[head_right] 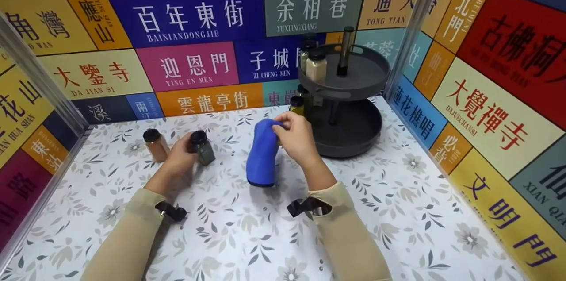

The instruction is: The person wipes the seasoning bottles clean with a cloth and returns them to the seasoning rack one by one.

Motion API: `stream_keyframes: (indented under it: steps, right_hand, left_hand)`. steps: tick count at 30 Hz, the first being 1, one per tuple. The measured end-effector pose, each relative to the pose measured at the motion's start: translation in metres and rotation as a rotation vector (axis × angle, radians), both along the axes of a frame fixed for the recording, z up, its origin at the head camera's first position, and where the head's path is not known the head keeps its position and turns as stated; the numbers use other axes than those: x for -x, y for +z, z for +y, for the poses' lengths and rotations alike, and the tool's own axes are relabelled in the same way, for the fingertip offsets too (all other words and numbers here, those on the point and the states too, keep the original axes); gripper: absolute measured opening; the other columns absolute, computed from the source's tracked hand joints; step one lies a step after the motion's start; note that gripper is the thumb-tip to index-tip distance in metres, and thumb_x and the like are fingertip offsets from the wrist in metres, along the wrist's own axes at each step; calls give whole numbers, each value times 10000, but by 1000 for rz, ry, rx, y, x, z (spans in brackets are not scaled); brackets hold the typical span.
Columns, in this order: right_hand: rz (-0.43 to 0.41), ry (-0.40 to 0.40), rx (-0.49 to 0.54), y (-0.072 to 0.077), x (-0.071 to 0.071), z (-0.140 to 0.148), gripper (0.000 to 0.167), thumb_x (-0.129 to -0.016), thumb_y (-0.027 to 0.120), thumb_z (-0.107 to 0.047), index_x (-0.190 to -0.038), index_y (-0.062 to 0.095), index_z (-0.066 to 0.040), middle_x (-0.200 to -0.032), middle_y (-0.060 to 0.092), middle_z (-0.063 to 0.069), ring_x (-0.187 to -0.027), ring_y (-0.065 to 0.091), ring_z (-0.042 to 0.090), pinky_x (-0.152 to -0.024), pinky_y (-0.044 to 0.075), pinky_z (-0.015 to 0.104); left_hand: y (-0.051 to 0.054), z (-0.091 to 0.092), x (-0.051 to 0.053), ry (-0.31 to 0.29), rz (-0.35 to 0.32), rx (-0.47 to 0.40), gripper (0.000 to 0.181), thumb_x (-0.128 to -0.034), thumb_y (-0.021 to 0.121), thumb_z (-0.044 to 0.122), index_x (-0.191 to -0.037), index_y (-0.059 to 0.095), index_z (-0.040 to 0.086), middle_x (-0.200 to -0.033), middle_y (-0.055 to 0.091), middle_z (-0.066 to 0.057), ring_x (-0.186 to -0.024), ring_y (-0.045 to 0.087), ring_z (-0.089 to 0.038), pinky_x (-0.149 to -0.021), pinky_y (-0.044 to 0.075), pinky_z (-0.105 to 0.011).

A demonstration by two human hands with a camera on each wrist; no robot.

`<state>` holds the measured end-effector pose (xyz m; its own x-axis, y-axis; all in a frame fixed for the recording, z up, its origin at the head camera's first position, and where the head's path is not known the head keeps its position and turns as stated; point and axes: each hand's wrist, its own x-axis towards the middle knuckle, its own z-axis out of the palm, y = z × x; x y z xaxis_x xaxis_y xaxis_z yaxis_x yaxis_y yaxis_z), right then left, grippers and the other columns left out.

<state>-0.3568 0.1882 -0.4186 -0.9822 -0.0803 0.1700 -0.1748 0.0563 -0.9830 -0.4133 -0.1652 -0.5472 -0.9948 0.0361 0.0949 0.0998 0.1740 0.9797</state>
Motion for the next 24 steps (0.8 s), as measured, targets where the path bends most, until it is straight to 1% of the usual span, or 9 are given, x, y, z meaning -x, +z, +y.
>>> stream_keyframes:
  steps: [1,3,7,11,14,16,19,22,24]
  right_hand:
    - [-2,1,18,0,0,0,115,-1023,578,80,-1130,615,98,-915,744,28,-766,731,117,-691,647,274]
    - [-7,-7,53,-1,1,-1,135,-1025,573,79,-1152,610,103,-905,748,20,-754,722,110,-676,635,255]
    - [-52,-23,170,-7,5,-2,272,-1020,580,81,-1289,583,125,-929,771,-1,-728,705,83,-639,588,209]
    - [-155,-26,303,-18,12,-8,332,-1037,564,73,-1359,562,155,-917,777,-12,-759,721,72,-678,597,196]
    - [-200,-26,383,-24,15,-14,258,-1052,536,71,-1291,591,149,-896,758,7,-787,730,95,-706,612,215]
    - [-191,-36,413,-27,13,-19,203,-1059,524,66,-1240,598,121,-899,740,23,-778,719,114,-686,602,228]
    - [-126,-65,424,-29,9,-29,158,-1069,511,54,-1199,598,78,-929,731,37,-773,711,129,-653,584,245]
    - [-13,-83,425,-29,3,-39,171,-1069,498,67,-1206,600,78,-1008,744,57,-848,734,134,-713,629,269]
    - [97,-92,392,-29,-2,-46,184,-1059,499,90,-1204,613,92,-1056,744,85,-901,740,134,-768,651,285]
  left_hand:
    - [0,0,0,-1,-13,-35,804,-721,498,-284,-1433,609,72,-1392,648,-177,-1304,568,-292,-1207,422,-439]
    - [0,0,1,9,-37,-56,760,-742,565,-273,-1423,611,62,-1379,643,-182,-1286,584,-305,-1180,451,-445]
    - [0,2,3,62,-67,12,625,-785,716,-174,-1375,629,13,-1346,640,-197,-1250,621,-337,-1132,497,-449]
    - [2,2,3,109,-46,85,496,-794,792,-70,-1273,678,-16,-1258,687,-188,-1171,657,-304,-1066,530,-392]
    - [12,2,1,115,-20,54,411,-781,814,-29,-1176,703,-7,-1155,708,-153,-1078,672,-244,-980,548,-314]
    - [23,3,-2,94,-12,-22,361,-786,819,-19,-1126,700,5,-1113,696,-116,-1033,683,-196,-922,571,-272]
    - [42,8,-10,35,13,-149,305,-806,814,-17,-1086,694,5,-1080,683,-84,-974,719,-156,-845,618,-258]
    - [61,20,-23,-53,45,-235,291,-815,800,-26,-1087,700,3,-1059,712,-68,-939,740,-145,-809,643,-283]
    - [71,32,-33,-121,69,-247,283,-808,791,-31,-1075,705,0,-1025,730,-54,-914,743,-140,-795,647,-295]
